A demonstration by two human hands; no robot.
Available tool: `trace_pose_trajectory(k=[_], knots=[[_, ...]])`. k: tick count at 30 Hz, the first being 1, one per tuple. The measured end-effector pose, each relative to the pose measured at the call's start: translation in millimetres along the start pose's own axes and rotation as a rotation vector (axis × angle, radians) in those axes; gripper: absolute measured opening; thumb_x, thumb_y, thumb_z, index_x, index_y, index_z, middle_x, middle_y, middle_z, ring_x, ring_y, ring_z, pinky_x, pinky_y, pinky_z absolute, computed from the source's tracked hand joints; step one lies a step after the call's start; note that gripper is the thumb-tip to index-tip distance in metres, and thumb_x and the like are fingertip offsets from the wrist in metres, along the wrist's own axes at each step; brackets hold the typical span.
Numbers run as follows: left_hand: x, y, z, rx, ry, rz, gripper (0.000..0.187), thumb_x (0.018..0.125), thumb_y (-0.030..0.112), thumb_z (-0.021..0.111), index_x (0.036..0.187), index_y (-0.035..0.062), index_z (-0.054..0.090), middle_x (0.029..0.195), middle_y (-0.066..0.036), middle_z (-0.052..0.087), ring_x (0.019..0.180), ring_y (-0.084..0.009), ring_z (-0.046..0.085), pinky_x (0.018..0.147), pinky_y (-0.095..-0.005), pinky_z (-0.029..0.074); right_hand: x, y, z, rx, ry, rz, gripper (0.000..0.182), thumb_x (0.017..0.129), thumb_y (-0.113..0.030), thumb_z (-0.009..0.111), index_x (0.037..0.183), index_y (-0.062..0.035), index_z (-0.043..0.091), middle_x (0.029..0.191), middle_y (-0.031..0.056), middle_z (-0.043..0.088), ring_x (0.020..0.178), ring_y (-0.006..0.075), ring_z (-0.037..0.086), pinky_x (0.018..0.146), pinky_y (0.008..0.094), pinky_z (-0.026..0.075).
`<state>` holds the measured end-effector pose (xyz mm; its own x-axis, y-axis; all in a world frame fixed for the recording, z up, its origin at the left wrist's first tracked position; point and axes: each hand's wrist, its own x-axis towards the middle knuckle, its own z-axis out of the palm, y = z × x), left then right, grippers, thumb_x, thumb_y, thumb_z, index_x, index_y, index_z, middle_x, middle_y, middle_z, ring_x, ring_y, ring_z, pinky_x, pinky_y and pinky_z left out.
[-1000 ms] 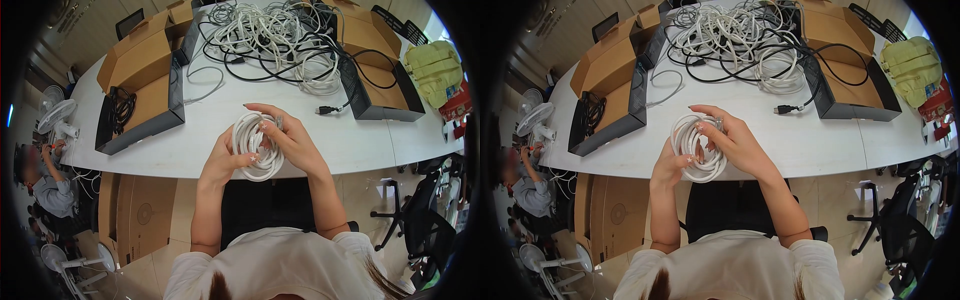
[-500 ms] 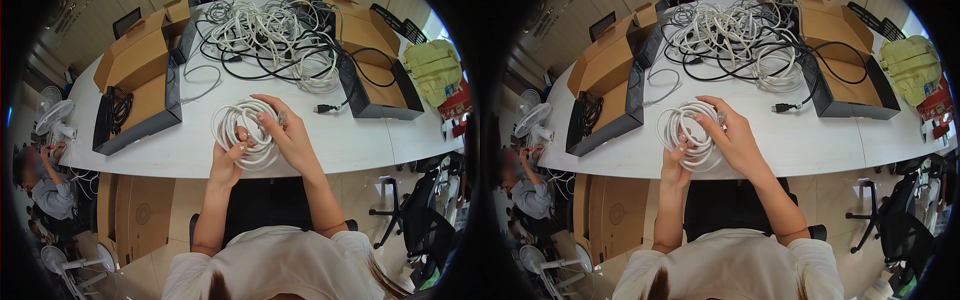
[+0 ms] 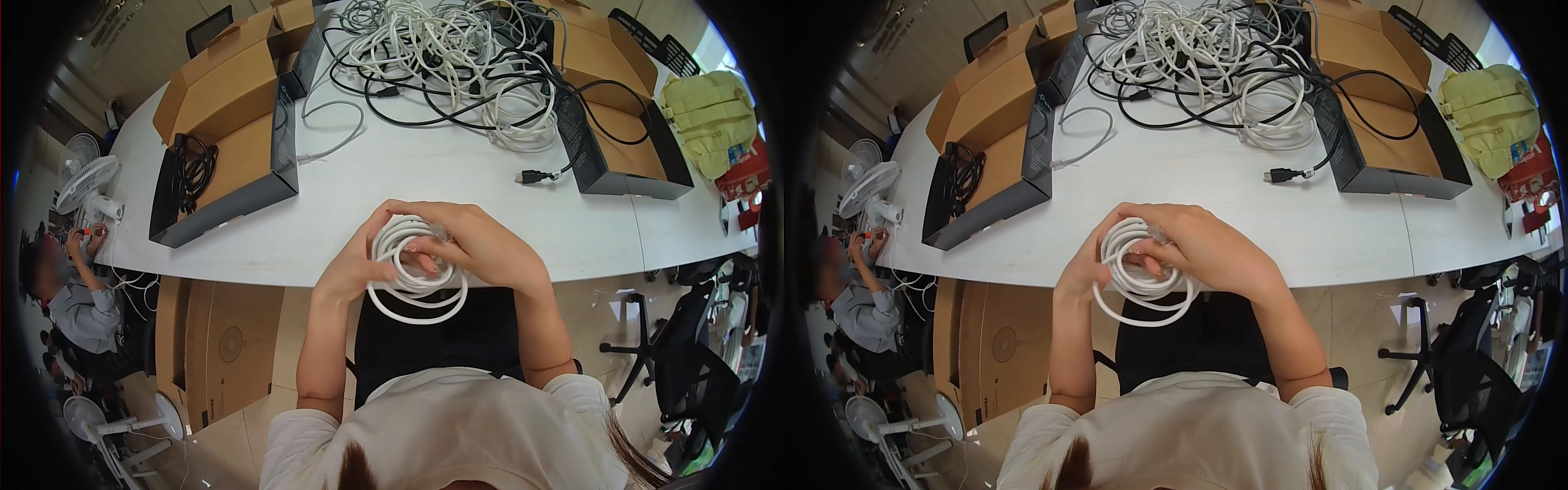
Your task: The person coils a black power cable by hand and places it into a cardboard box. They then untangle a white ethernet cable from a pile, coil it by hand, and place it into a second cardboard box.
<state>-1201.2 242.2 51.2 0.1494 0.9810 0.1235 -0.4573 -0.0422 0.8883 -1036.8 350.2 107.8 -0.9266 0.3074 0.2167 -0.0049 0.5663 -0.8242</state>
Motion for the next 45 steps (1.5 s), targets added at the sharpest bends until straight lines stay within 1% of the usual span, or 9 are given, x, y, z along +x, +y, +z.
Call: trace_pose_trajectory(k=[1,12,16,20,25,32,37,40,45], knots=[[-0.1,7.1,9.9,0.030,0.080,-0.034,0.083,0.062,0.013,0.080,0.128,-0.0009,0.033,0.089,-0.011,0.060,0.082,-0.0205,0.064,0.084,-0.0324,0.051,1.3,1.4,-0.2,-0.030,0.024,-0.044,0.040,0.086,-0.018,0.059,0.123,-0.0044,0.053,0.097,0.0153,0.064,0.084,0.0204,0.062,0.077,0.0310,0.047],[7.6,-18.1,23.7,-0.088,0.563,0.360,0.056,0.082,0.008,0.057,0.131,0.0020,0.031,0.079,-0.005,0.055,0.075,-0.0119,0.058,0.084,-0.0310,0.047,4.1,17.2,-0.9,0.301,0.576,-0.018,0.039,0.096,-0.030,0.044,0.118,0.0014,0.054,0.109,0.0125,0.062,0.099,0.0166,0.058,0.085,0.0281,0.043],[12.4,-20.0,26.6,0.049,0.534,0.533,0.059,0.085,0.010,0.058,0.133,0.0043,0.025,0.077,-0.004,0.052,0.084,-0.0151,0.057,0.092,-0.0348,0.041,-7.0,25.3,-4.8,0.453,0.669,0.119,0.041,0.099,-0.034,0.037,0.103,0.0003,0.060,0.082,0.0083,0.066,0.078,0.0137,0.062,0.070,0.0239,0.048],[12.5,-23.5,23.8,0.047,0.574,0.597,0.060,0.086,0.015,0.062,0.133,0.0055,0.026,0.077,-0.003,0.052,0.087,-0.0165,0.057,0.099,-0.0382,0.034,-13.2,32.3,-1.0,0.835,0.675,0.055,0.043,0.099,-0.037,0.033,0.096,-0.0007,0.054,0.051,-0.0009,0.045,0.052,0.0109,0.055,0.056,0.0242,0.046],[18.5,-33.3,32.5,0.070,0.572,0.602,0.043,0.094,0.030,0.049,0.124,0.0042,0.032,0.055,0.001,0.042,0.053,-0.0111,0.051,0.088,-0.0320,0.042,-8.0,21.0,-1.4,0.851,0.622,0.147,0.032,0.098,-0.035,0.039,0.096,-0.0046,0.050,0.050,-0.0057,0.027,0.042,0.0030,0.024,0.042,0.0190,0.028],[22.7,-42.6,56.0,0.155,0.655,0.609,0.038,0.094,0.027,0.049,0.119,0.0028,0.034,0.055,0.001,0.042,0.044,-0.0082,0.046,0.076,-0.0282,0.047,9.1,20.6,18.4,0.217,0.775,-0.124,0.026,0.089,-0.020,0.055,0.108,-0.0028,0.050,0.081,0.0022,0.048,0.070,0.0084,0.042,0.062,0.0228,0.038],[17.5,-37.5,53.6,0.020,0.530,0.579,0.042,0.093,0.030,0.052,0.119,0.0022,0.034,0.061,-0.002,0.046,0.043,-0.0046,0.041,0.048,-0.0195,0.044,1.5,13.8,18.6,0.559,0.478,0.065,0.071,0.060,-0.019,0.082,0.121,-0.0009,0.050,0.106,0.0121,0.062,0.096,0.0159,0.058,0.084,0.0286,0.045],[22.3,-38.5,52.2,-0.047,0.551,0.598,0.050,0.091,0.035,0.054,0.121,0.0022,0.031,0.066,-0.004,0.048,0.046,-0.0053,0.042,0.051,-0.0209,0.046,-6.2,6.0,12.2,0.490,0.333,0.078,0.069,0.060,-0.018,0.082,0.119,0.0011,0.051,0.101,0.0117,0.064,0.090,0.0131,0.059,0.081,0.0276,0.047],[26.4,-32.3,58.9,0.279,0.579,0.581,0.057,0.089,0.037,0.056,0.124,0.0033,0.026,0.090,-0.009,0.050,0.071,-0.0113,0.053,0.073,-0.0239,0.046,-17.8,7.9,8.7,0.319,0.497,0.119,0.023,0.072,-0.006,0.073,0.091,0.0020,0.062,0.073,0.0064,0.067,0.062,0.0088,0.062,0.057,0.0218,0.048]])
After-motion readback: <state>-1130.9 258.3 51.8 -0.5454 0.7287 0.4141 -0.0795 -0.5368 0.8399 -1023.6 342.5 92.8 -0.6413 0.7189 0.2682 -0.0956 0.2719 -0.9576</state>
